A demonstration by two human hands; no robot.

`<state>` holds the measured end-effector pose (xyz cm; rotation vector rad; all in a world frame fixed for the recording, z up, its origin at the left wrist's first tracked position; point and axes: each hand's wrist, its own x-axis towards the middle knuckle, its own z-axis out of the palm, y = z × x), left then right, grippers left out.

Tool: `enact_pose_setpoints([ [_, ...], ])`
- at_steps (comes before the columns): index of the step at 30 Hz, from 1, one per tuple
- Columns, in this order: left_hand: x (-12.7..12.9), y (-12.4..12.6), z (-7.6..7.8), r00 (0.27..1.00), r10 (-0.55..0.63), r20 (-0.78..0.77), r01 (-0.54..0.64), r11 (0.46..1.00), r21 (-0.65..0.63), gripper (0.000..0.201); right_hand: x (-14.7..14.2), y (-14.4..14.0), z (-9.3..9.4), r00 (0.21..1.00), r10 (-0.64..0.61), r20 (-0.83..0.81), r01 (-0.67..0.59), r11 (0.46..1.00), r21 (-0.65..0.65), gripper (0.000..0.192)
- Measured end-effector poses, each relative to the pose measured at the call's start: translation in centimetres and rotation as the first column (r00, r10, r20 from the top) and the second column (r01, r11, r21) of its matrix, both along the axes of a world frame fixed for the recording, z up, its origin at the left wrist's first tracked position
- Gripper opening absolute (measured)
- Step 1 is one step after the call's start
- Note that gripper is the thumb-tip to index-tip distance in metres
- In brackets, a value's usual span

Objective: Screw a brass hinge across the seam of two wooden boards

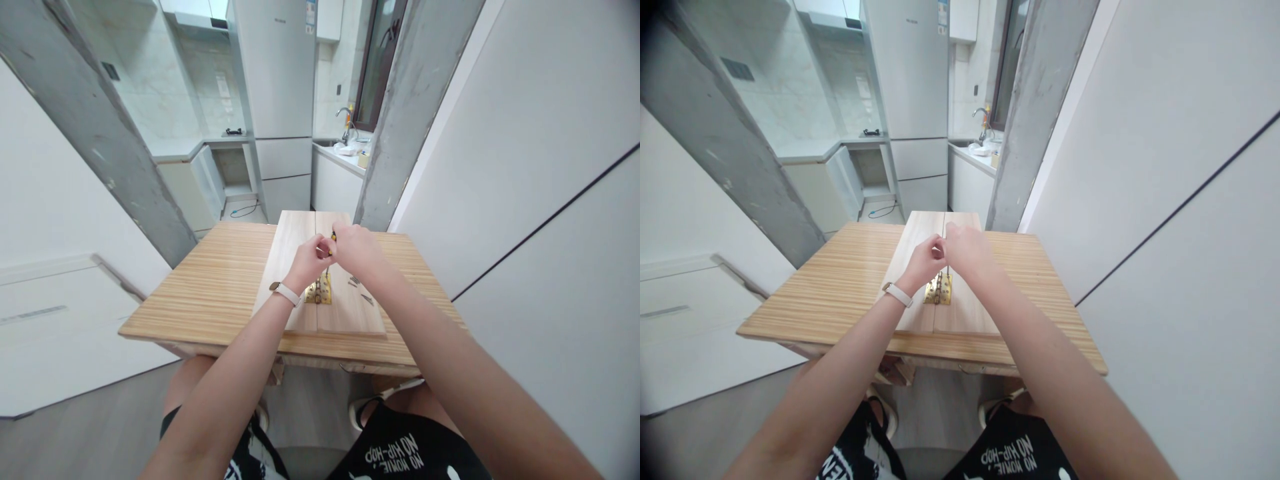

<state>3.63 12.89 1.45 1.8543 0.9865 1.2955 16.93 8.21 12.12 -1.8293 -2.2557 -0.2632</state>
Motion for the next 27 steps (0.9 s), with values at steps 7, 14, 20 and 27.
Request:
enact_pose_setpoints([
  [7,-0.5,0.1,0.1,0.989,-0.151,-0.008,0.15,0.989,-0.013,0.028,0.8,0.8,0.2,0.983,0.182,-0.013,-0.182,0.978,-0.107,0.012],
  [14,-0.2,0.2,0.2,0.959,-0.264,0.104,0.267,0.964,-0.016,0.017,1.9,1.0,0.0,0.942,0.328,-0.07,-0.335,0.932,-0.135,0.024],
  [20,-0.4,0.1,0.2,0.995,-0.092,0.032,0.093,0.996,-0.015,0.015,2.0,0.3,0.1,0.949,0.28,-0.148,-0.293,0.953,-0.075,0.03],
  [27,0.2,-0.6,0.7,0.992,0.089,-0.089,-0.082,0.993,0.083,0.013,0.4,-0.3,-0.2,0.999,0.012,-0.031,-0.013,1.0,-0.021,0.033],
])
